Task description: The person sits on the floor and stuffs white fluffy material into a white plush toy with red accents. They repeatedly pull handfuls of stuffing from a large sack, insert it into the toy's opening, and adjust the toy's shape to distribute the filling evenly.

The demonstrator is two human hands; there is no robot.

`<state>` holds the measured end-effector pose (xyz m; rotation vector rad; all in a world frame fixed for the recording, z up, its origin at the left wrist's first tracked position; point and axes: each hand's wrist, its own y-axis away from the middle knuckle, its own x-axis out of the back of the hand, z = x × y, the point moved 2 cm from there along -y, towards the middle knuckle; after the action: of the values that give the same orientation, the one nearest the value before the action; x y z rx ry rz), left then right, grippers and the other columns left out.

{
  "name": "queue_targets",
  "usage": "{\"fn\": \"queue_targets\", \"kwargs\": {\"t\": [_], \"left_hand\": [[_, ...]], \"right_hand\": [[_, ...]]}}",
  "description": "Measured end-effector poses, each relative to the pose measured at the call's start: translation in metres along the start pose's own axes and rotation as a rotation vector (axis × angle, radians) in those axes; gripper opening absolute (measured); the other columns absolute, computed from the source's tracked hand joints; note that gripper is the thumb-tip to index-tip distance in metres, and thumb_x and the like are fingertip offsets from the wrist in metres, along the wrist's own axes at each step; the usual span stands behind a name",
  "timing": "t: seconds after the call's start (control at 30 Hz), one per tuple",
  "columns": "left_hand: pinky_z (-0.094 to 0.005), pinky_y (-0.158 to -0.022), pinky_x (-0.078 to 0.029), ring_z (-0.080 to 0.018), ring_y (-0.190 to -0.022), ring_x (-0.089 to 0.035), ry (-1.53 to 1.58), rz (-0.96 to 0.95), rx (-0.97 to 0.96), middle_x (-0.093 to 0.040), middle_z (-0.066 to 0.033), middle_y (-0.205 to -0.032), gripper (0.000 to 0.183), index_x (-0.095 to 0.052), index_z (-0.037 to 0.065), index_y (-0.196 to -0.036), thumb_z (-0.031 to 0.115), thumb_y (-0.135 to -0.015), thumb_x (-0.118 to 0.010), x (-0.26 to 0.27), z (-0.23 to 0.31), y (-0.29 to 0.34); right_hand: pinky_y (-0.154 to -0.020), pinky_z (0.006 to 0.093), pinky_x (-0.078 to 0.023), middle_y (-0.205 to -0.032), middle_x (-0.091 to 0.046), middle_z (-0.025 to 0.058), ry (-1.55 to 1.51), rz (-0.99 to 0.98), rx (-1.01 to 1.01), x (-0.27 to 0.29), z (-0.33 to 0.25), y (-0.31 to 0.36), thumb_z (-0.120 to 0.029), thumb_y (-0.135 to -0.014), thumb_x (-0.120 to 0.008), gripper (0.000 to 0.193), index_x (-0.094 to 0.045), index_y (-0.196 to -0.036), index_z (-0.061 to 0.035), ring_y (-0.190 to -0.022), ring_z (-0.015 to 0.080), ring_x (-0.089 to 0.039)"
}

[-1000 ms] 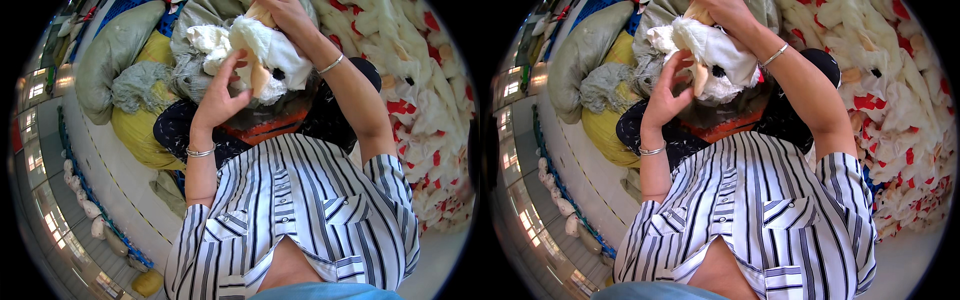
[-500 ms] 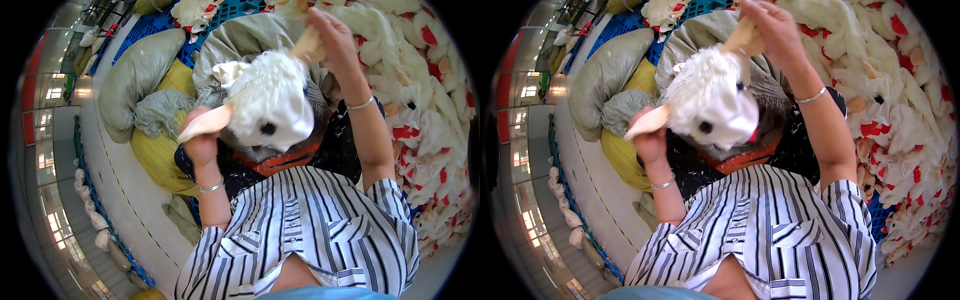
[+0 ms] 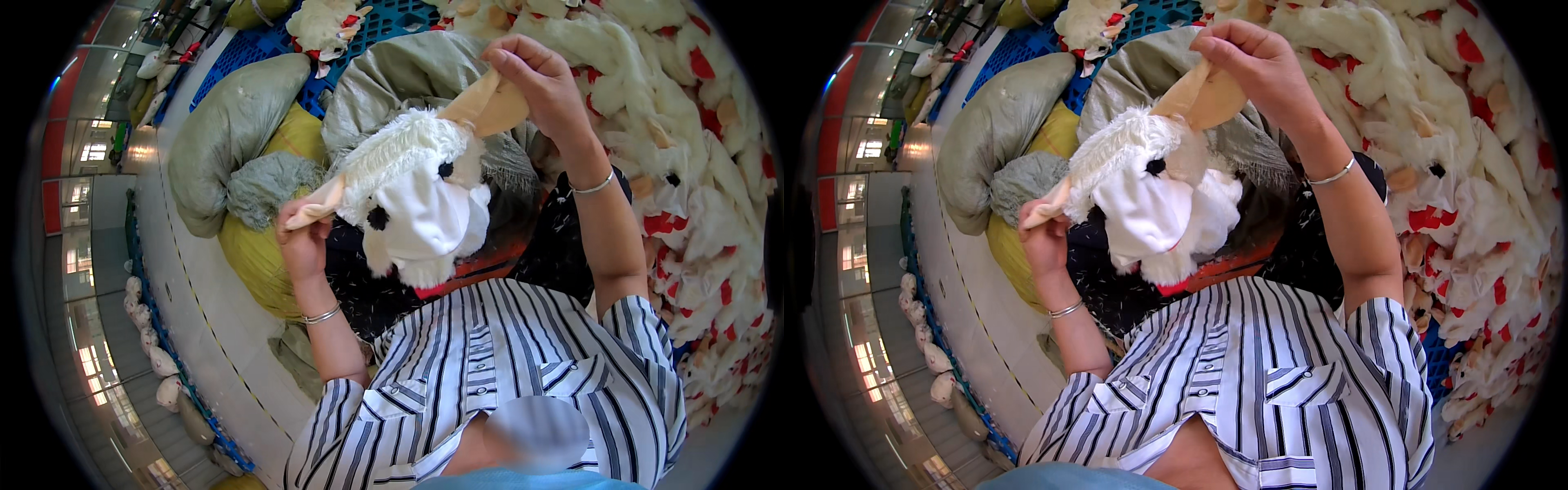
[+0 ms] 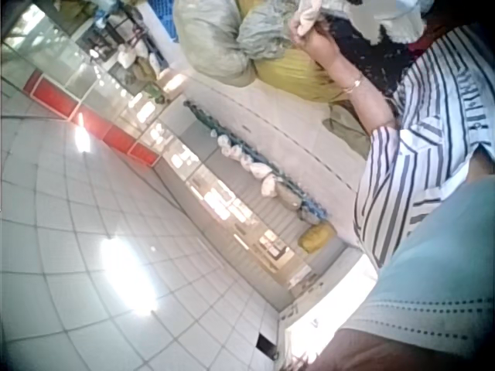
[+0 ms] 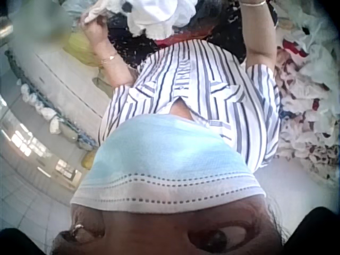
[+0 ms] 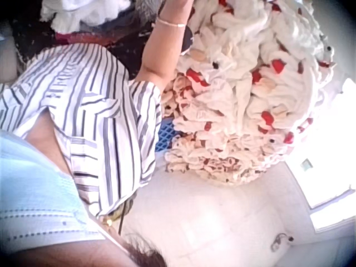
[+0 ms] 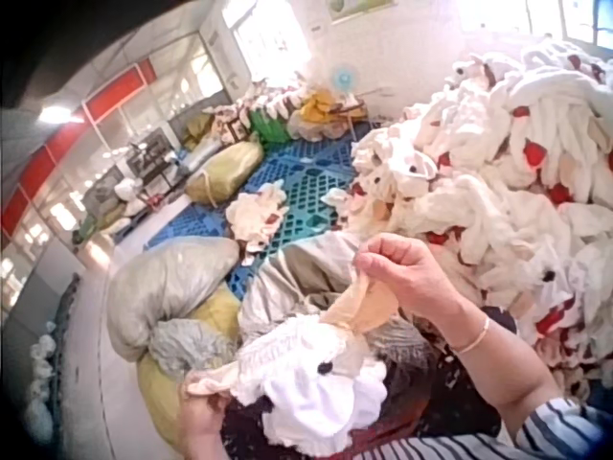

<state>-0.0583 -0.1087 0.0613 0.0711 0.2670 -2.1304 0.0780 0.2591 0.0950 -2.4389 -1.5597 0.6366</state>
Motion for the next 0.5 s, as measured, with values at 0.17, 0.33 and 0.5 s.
{"fn": "queue_targets", "kwargs": {"t": [0.17, 0.33, 0.5], "left_hand": [[-0.0213, -0.052, -0.037, -0.0085, -0.056, -0.049, -0.223, -0.051, 0.101, -0.061, -0.0028, -0.076, 0.017, -0.063, 0.006, -0.09, -0.002, -0.092, -0.048, 0.031, -0.048, -0.013], [-0.029, -0.074, -0.051, -0.0202, -0.083, -0.063, -0.916, -0.198, 0.163, -0.064, -0.0087, -0.088, 0.015, -0.063, 0.003, -0.102, 0.006, -0.091, -0.053, 0.017, -0.078, -0.038], [-0.0362, -0.103, -0.04, -0.0271, -0.122, -0.05, -0.914, -0.316, -0.292, -0.05, -0.0168, -0.134, 0.051, -0.05, 0.001, -0.128, 0.018, -0.083, -0.069, -0.092, -0.054, -0.04]], "right_hand": [[-0.075, 0.0223, -0.046, -0.087, -0.064, -0.0037, 0.393, -0.017, 0.065, 0.0, 0.027, -0.002, -0.021, -0.097, -0.06, 0.022, -0.067, -0.101, -0.0003, -0.081, 0.0037, -0.055], [-0.079, 0.0235, -0.047, -0.086, -0.066, -0.0003, 0.356, -0.192, 0.044, -0.019, 0.043, 0.0, -0.022, -0.095, -0.061, 0.022, -0.068, -0.1, -0.0012, -0.083, 0.0058, -0.057], [-0.082, 0.0241, -0.048, -0.09, -0.068, 0.0005, 0.347, -0.302, -0.061, -0.029, 0.074, 0.007, -0.026, -0.095, -0.061, 0.025, -0.068, -0.103, -0.0023, -0.086, 0.0065, -0.059]]}}
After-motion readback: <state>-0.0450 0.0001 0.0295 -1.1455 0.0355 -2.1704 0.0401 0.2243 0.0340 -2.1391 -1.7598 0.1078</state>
